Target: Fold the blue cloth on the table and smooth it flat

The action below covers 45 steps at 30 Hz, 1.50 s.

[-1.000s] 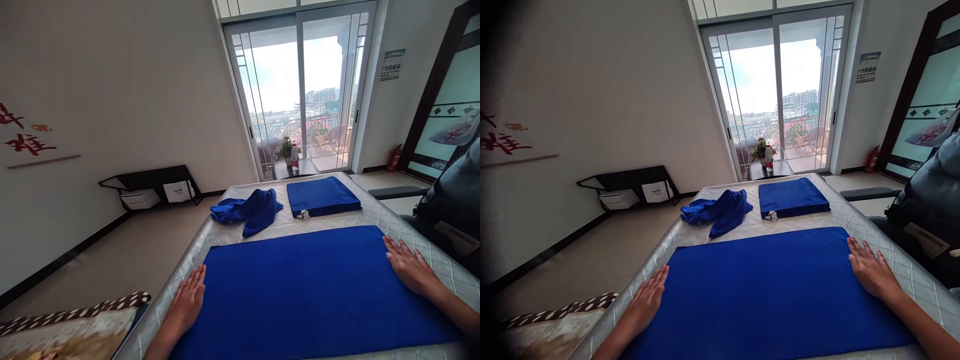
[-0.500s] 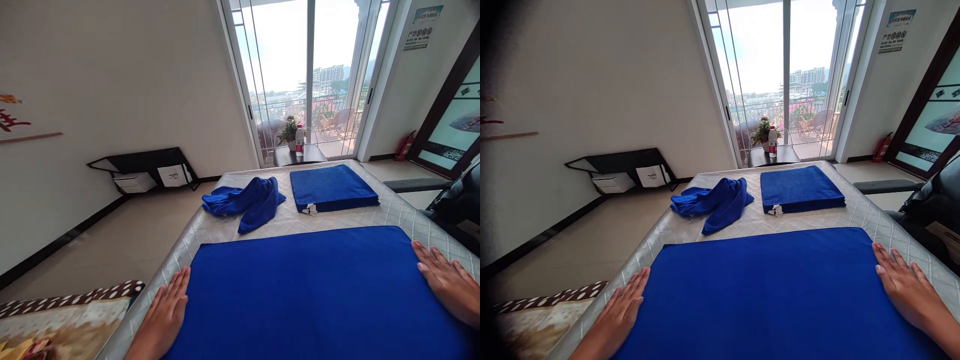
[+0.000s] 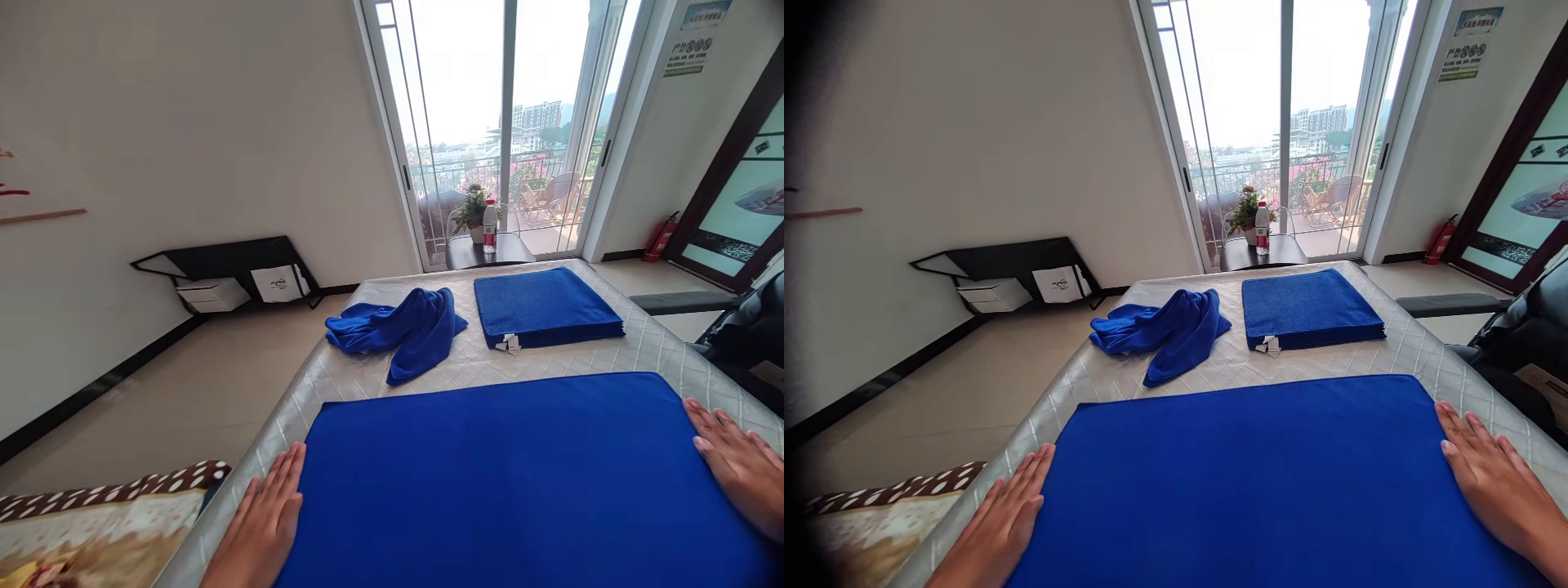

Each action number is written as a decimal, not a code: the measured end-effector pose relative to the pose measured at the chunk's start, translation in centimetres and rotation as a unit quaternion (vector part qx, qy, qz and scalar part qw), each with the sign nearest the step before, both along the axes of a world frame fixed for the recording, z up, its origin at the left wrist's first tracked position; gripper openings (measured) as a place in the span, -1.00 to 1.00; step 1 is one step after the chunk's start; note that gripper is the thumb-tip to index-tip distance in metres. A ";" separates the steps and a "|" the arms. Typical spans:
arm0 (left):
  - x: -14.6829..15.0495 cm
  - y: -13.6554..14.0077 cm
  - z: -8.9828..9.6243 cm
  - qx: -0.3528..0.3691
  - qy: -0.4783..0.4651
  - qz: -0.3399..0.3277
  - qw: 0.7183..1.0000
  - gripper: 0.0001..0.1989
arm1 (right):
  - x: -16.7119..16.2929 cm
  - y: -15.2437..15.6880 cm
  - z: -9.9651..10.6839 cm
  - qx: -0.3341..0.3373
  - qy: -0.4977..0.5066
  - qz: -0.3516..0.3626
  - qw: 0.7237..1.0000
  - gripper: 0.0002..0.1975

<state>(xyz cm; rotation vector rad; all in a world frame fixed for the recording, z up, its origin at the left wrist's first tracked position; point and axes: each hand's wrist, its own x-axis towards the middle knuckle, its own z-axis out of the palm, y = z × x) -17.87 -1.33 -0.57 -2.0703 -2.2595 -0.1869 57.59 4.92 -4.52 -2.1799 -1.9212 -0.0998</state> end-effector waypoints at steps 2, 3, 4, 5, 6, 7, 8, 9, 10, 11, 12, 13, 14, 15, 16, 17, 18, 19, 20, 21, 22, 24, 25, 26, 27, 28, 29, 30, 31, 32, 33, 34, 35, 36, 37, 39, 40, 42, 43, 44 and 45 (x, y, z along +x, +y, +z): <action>0.0 0.2 -0.2 0.008 0.009 0.000 1.000 -0.34 | -1.4 -0.6 1.5 -0.029 0.005 0.008 1.000 -0.27; 0.1 0.3 -0.1 0.014 0.016 0.003 1.000 -0.34 | -2.3 -0.9 2.5 -0.031 0.000 0.003 1.000 -0.27; 0.3 0.4 0.2 0.022 0.024 0.007 0.999 -0.34 | -3.4 -1.3 3.7 -0.015 -0.014 -0.005 1.000 -0.28; 0.8 0.4 0.6 0.033 0.033 0.012 0.999 -0.34 | -4.6 -1.8 5.0 0.013 -0.035 -0.005 0.999 -0.28; 1.4 0.3 1.2 0.047 0.039 0.016 0.998 -0.35 | -6.0 -2.4 6.5 0.048 -0.058 0.004 0.997 -0.29; 2.4 0.1 1.9 0.061 0.042 0.015 0.997 -0.35 | -7.6 -3.1 8.0 0.088 -0.079 0.018 0.993 -0.29; 3.8 -0.3 2.7 0.074 0.041 0.008 0.996 -0.36 | -9.4 -4.0 9.4 0.119 -0.093 0.038 0.988 -0.29; 5.6 -0.7 3.6 0.085 0.036 -0.009 0.996 -0.36 | -11.4 -5.0 10.8 0.139 -0.095 0.057 0.984 -0.30; 7.9 -1.4 4.5 0.092 0.029 -0.035 0.995 -0.37 | -13.6 -6.0 11.9 0.144 -0.090 0.077 0.983 -0.30; 10.5 -2.1 5.4 0.096 0.022 -0.071 0.993 -0.38 | -15.9 -7.2 12.8 0.136 -0.080 0.097 0.983 -0.31; 13.4 -2.9 6.2 0.100 0.019 -0.113 0.988 -0.39 | -18.3 -8.3 13.4 0.119 -0.068 0.124 0.983 -0.32; 16.4 -3.8 6.9 0.102 0.019 -0.158 0.982 -0.39 | -20.7 -9.4 13.8 0.102 -0.055 0.151 0.982 -0.33; 19.4 -4.5 7.5 0.105 0.019 -0.197 0.975 -0.40 | -23.0 -10.4 13.8 0.086 -0.045 0.177 0.979 -0.34; 22.1 -5.1 7.8 0.109 0.019 -0.227 0.968 -0.40 | -25.2 -11.2 13.5 0.074 -0.038 0.205 0.975 -0.35; 24.5 -5.6 7.9 0.111 0.018 -0.254 0.961 -0.41 | -27.0 -11.8 13.1 0.064 -0.034 0.234 0.970 -0.36; 26.4 -5.9 7.8 0.113 0.016 -0.273 0.955 -0.42 | -28.6 -12.2 12.4 0.053 -0.032 0.260 0.964 -0.36; 27.9 -6.0 7.4 0.116 0.015 -0.284 0.952 -0.43 | -29.7 -12.5 11.7 0.044 -0.032 0.278 0.959 -0.37; 28.9 -6.0 6.8 0.122 0.014 -0.289 0.949 -0.45 | -30.4 -12.5 10.9 0.036 -0.033 0.287 0.957 -0.37; 29.5 -5.9 6.0 0.131 0.012 -0.289 0.948 -0.46 | -30.8 -12.3 10.0 0.032 -0.036 0.287 0.957 -0.38; 29.8 -5.8 5.2 0.143 0.011 -0.286 0.947 -0.46 | -30.9 -12.0 9.3 0.030 -0.039 0.282 0.958 -0.38; 29.9 -5.7 4.3 0.157 0.009 -0.284 0.946 -0.47 | -30.8 -11.7 8.6 0.031 -0.043 0.276 0.960 -0.38; 29.9 -5.5 2.7 0.184 0.003 -0.286 0.940 -0.48 | -30.4 -11.1 7.4 0.036 -0.049 0.273 0.960 -0.39; 29.9 -5.5 2.1 0.193 0.000 -0.287 0.938 -0.49 | -30.3 -11.0 7.0 0.038 -0.050 0.276 0.959 -0.39; 29.8 -5.6 1.6 0.195 -0.003 -0.287 0.938 -0.49 | -30.1 -10.9 6.7 0.040 -0.049 0.279 0.958 -0.39; 29.8 -5.6 1.4 0.191 -0.005 -0.285 0.939 -0.48 | -30.1 -10.9 6.4 0.040 -0.047 0.283 0.957 -0.39; 29.7 -5.7 1.3 0.183 -0.007 -0.283 0.941 -0.48 | -30.1 -10.9 6.3 0.039 -0.043 0.286 0.957 -0.38; 29.7 -5.7 1.3 0.172 -0.008 -0.282 0.944 -0.47 | -30.1 -11.0 6.2 0.037 -0.038 0.289 0.956 -0.38; 29.6 -5.8 1.4 0.159 -0.009 -0.285 0.945 -0.46 | -30.1 -11.1 6.1 0.033 -0.034 0.294 0.955 -0.39; 29.5 -5.8 1.6 0.147 -0.011 -0.289 0.946 -0.45 | -30.2 -11.2 6.1 0.029 -0.030 0.300 0.953 -0.40; 29.4 -5.8 1.7 0.137 -0.013 -0.294 0.946 -0.44 | -30.2 -11.2 6.0 0.025 -0.026 0.306 0.951 -0.42; 29.3 -5.7 1.9 0.128 -0.017 -0.298 0.946 -0.43 | -30.2 -11.2 6.0 0.023 -0.023 0.311 0.950 -0.43; 29.2 -5.7 2.0 0.120 -0.022 -0.300 0.946 -0.42 | -30.2 -11.1 5.9 0.023 -0.021 0.315 0.949 -0.44; 29.1 -5.6 2.0 0.113 -0.026 -0.300 0.947 -0.41 | -30.2 -11.1 5.8 0.025 -0.020 0.317 0.948 -0.45; 29.1 -5.5 2.0 0.105 -0.029 -0.299 0.948 -0.40 | -30.2 -11.0 5.6 0.028 -0.020 0.319 0.947 -0.45; 29.1 -5.5 1.9 0.097 -0.030 -0.300 0.949 -0.40 | -30.1 -10.9 5.4 0.032 -0.022 0.321 0.946 -0.45; 29.2 -5.3 1.5 0.089 -0.027 -0.302 0.949 -0.39 | -30.1 -10.8 5.0 0.039 -0.028 0.322 0.945 -0.44; 29.2 -5.3 1.3 0.091 -0.022 -0.303 0.948 -0.39 | -30.1 -10.7 4.8 0.041 -0.031 0.323 0.945 -0.44; 29.2 -5.3 0.6 0.104 -0.009 -0.302 0.948 -0.39 | -30.2 -10.7 4.3 0.047 -0.035 0.324 0.944 -0.42; 29.2 -5.2 0.3 0.113 -0.001 -0.301 0.947 -0.38 | -30.2 -10.7 4.1 0.049 -0.037 0.323 0.944 -0.41; 29.1 -5.2 0.0 0.122 0.006 -0.299 0.947 -0.38 | -30.2 -10.6 4.0 0.051 -0.038 0.322 0.945 -0.41; 29.1 -5.2 -0.2 0.129 0.012 -0.297 0.946 -0.38 | -30.2 -10.6 3.8 0.054 -0.040 0.318 0.946 -0.40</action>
